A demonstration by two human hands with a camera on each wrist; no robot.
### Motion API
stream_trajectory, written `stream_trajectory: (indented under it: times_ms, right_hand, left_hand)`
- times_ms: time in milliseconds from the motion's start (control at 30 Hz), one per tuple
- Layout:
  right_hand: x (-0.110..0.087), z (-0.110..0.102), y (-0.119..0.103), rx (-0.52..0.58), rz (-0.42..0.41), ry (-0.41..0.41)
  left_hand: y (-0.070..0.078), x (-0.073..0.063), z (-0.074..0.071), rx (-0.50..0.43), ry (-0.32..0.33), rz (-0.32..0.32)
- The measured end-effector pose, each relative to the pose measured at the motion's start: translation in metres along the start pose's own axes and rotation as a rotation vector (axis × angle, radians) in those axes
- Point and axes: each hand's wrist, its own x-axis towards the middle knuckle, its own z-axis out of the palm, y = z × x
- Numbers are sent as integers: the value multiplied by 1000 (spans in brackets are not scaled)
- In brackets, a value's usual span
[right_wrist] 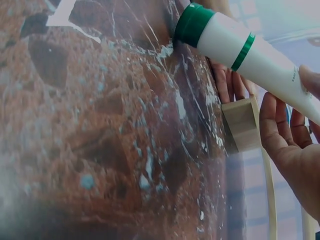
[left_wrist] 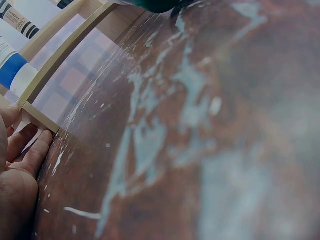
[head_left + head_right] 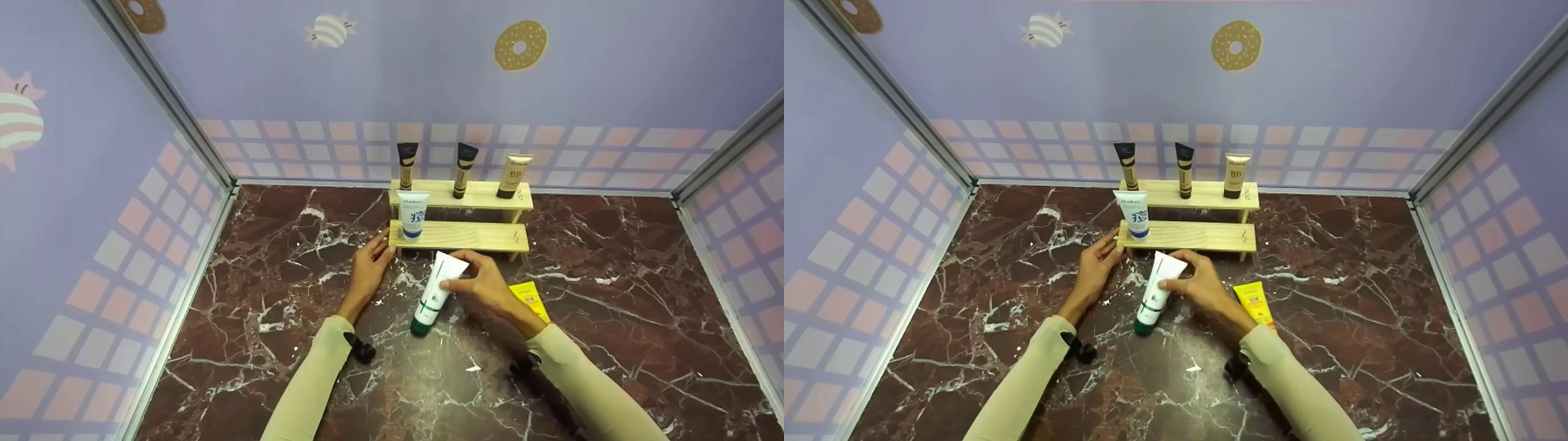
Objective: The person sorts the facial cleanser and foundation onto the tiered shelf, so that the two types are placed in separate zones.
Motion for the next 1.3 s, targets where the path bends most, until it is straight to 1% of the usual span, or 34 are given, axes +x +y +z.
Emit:
stream_trajectory:
  times_ms: [267,567,733,967,1167,1300]
  right_hand:
    - [-2,-9,-6,-6,12,58]
    - [-2,-17,-12,-21,9,81]
    - [-3,-20,-16,-34,4,87]
    - [-3,-22,-20,-55,-22,83]
    - [-3,-22,-23,-83,-49,83]
    - [-3,-23,-25,-99,-65,77]
  left_hand:
    - [1,1,0,19,1,-6]
    - [2,0,1,6,6,-18]
    - [1,0,0,-8,7,-15]
    - [-1,2,2,-16,-7,8]
    - [0,1,3,-31,14,-4]
    - [0,1,2,-23,10,-13]
